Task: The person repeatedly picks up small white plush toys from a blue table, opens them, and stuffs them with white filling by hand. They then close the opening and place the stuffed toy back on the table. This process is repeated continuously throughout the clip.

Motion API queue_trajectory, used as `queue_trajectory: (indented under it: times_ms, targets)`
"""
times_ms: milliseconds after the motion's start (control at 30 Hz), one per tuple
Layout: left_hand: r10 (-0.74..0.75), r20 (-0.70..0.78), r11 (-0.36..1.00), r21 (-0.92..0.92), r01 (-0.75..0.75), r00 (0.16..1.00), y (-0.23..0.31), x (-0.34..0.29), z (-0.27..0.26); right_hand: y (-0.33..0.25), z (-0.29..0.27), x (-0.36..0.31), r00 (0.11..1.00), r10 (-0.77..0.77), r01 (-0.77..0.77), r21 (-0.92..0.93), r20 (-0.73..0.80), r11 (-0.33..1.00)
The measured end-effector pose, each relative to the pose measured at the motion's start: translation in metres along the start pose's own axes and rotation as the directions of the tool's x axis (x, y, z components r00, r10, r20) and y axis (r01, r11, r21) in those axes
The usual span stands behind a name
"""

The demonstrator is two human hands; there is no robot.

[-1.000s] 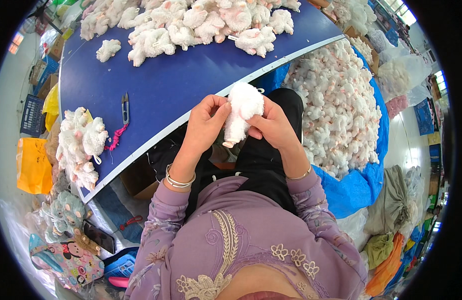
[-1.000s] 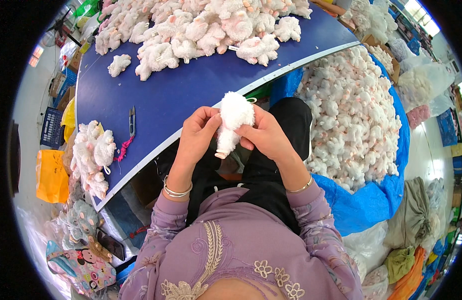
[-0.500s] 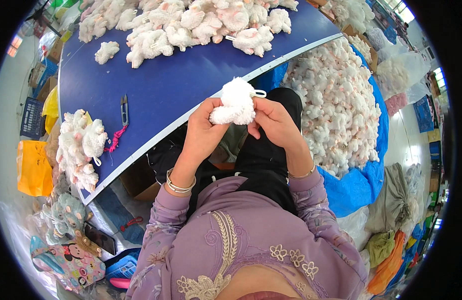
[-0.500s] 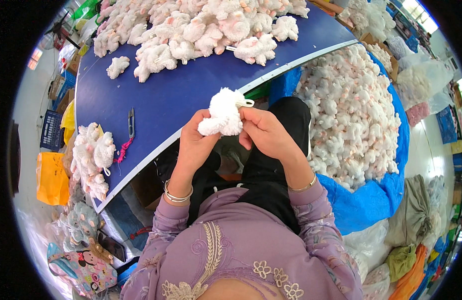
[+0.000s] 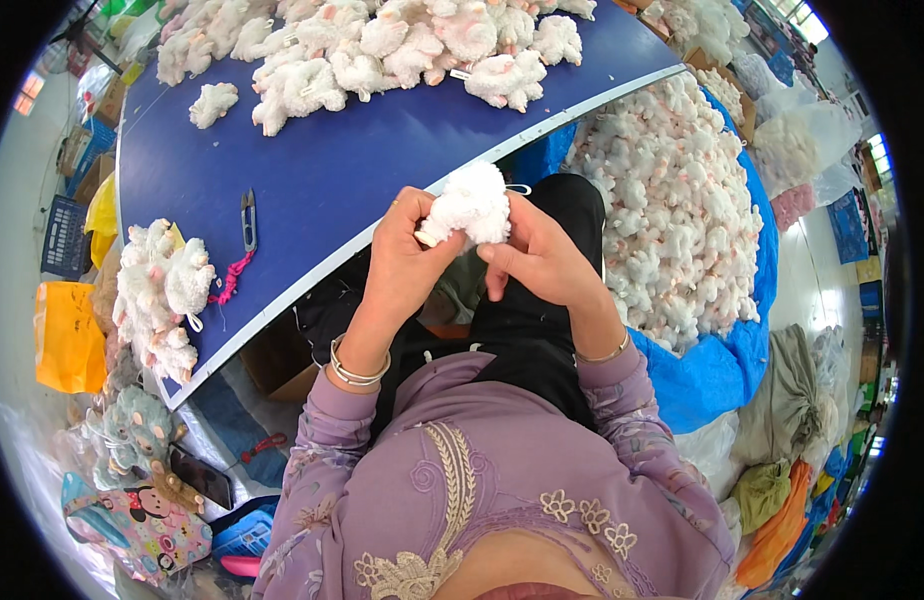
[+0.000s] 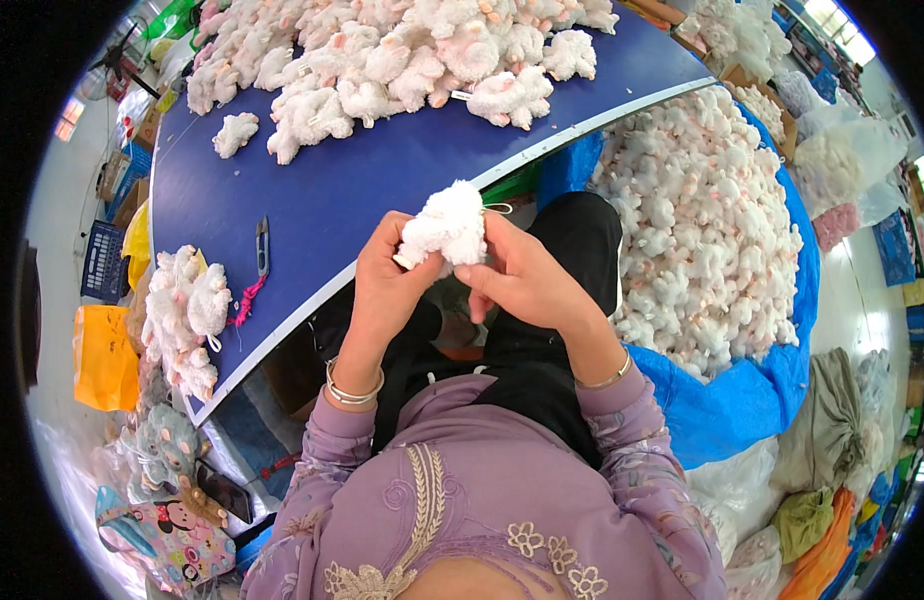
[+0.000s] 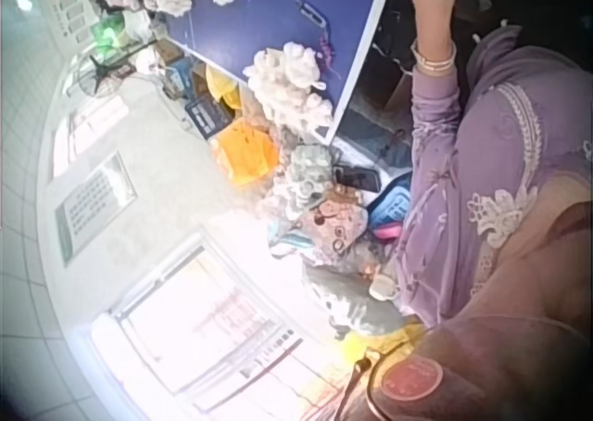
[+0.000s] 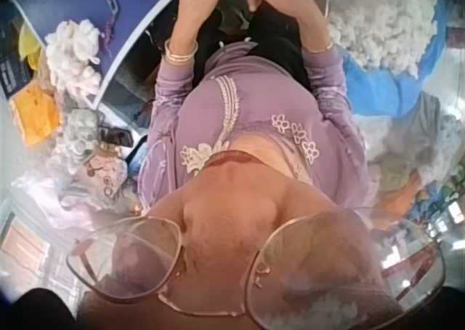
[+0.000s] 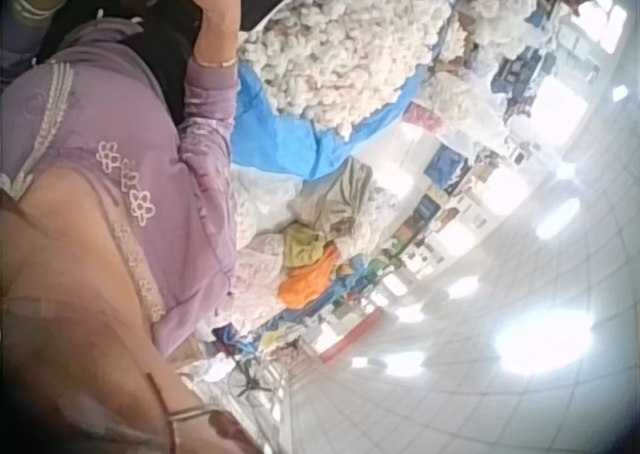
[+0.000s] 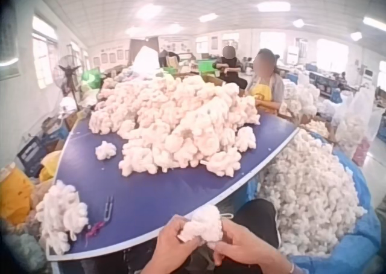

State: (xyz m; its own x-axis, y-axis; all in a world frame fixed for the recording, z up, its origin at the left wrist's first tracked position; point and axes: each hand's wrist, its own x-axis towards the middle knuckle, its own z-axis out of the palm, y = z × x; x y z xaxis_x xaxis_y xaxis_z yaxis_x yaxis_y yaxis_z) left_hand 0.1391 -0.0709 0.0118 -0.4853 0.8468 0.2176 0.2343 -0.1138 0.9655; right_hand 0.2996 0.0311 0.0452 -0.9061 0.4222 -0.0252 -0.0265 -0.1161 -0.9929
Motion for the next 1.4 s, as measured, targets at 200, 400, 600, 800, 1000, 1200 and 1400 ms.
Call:
queue_trajectory:
  times_ms: [200, 400, 600, 800, 1000, 1200, 1400]
  targets:
    - [-0.111, 0.066, 0.979, -0.165, 0.121, 0.992, 0.005, -0.006, 0.006, 0.012, -0.008, 0.004, 0.997, 0.019, 0.008, 0.346, -0.072, 0.938]
    - [0.046, -0.029, 0.992, -0.117, -0.049, 0.999, 0.006, -0.006, 0.002, 0.026, -0.017, 0.001, 0.974, -0.166, 0.224, 0.645, -0.151, 0.731]
    - [-0.129, -0.036, 0.943, -0.314, 0.111, 0.991, -0.019, -0.009, -0.033, -0.01, -0.041, -0.013, 0.913, -0.204, 0.281, 0.181, -0.354, 0.943]
    - [-0.089, 0.114, 0.909, -0.396, 0.127, 0.99, -0.006, -0.006, -0.028, 0.008, -0.012, 0.012, 0.861, -0.326, 0.292, -0.144, -0.39, 0.945]
    - [-0.097, 0.231, 0.945, -0.283, 0.162, 0.968, -0.005, 0.001, -0.024, -0.01, -0.006, 0.015, 0.99, -0.132, 0.107, -0.337, -0.052, 0.935]
    - [-0.182, 0.171, 0.978, -0.075, 0.196, 0.968, 0.006, 0.015, -0.01, 0.003, -0.003, 0.025, 0.909, -0.359, 0.217, -0.497, -0.212, 0.84]
    - [0.131, -0.223, 0.99, -0.015, -0.138, 0.966, 0.0, 0.021, 0.007, 0.013, -0.007, 0.023, 0.925, -0.294, 0.154, -0.47, -0.241, 0.869]
